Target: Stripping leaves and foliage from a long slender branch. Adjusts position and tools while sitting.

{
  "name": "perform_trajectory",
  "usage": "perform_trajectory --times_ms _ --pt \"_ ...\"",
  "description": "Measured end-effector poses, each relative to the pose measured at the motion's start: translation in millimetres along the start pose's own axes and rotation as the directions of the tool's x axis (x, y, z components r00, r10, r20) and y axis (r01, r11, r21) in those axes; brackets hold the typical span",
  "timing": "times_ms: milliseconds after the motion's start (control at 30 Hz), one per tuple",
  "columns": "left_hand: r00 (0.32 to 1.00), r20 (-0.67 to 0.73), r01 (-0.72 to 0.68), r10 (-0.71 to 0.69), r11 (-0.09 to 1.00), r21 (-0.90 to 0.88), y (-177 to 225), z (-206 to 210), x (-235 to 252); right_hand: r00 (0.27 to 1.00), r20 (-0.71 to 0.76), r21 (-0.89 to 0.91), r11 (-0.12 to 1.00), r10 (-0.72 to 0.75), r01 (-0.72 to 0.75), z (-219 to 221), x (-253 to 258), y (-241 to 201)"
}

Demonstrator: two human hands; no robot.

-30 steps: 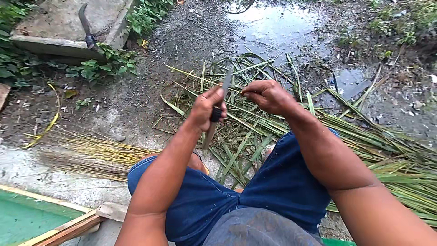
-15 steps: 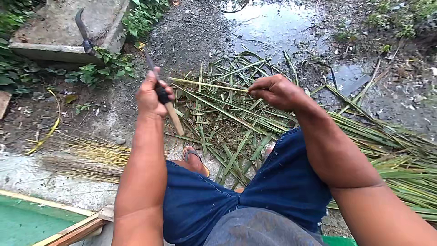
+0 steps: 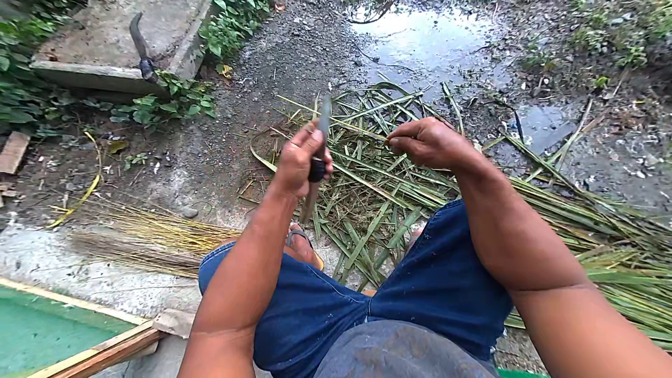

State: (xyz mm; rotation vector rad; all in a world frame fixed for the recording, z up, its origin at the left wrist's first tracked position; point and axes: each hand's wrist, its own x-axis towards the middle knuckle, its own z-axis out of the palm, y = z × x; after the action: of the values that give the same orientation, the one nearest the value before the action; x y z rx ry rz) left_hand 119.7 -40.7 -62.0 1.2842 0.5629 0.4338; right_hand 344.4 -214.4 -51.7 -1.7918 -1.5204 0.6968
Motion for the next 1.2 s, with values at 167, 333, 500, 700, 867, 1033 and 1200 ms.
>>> perform_trajectory --times_ms 167,333,500,700,867,1033,1200 --pt "0.986 0.145 0.089 -0.085 0.996 -0.023 -16 20 -1 0.997 0.076 0.088 0.996 -0.009 0.002 20 6 -9" --pt "0.999 -0.038 0.002 -0.008 0.989 -0.145 2 -5 7 0.999 0.046 0.071 0.997 -0.024 0.021 16 7 -3" --pt "0.976 0.177 0.143 -0.13 0.988 -0.062 -17 30 -3 0.996 0.006 0.028 0.996 -0.084 0.083 25 12 -8" --pt "0.995 -0.102 -0.021 0.003 0.984 -0.178 7 -22 16 0.99 0.024 -0.001 0.991 -0.136 0.136 12 4 1" --pt "0.993 0.058 0.109 -0.105 0.99 -0.084 -10 24 -2 0.996 -0.023 0.008 0.996 -0.083 0.083 23 9 -5" --pt "0.996 0.05 0.082 -0.077 0.991 -0.105 -6 2 8 0.982 -0.032 -0.022 0.982 -0.186 0.185 19 7 1" --pt "0.988 -0.156 -0.038 0.001 0.973 -0.229 11 -17 12 0.991 -0.037 -0.069 0.99 -0.128 0.125 16 6 6"
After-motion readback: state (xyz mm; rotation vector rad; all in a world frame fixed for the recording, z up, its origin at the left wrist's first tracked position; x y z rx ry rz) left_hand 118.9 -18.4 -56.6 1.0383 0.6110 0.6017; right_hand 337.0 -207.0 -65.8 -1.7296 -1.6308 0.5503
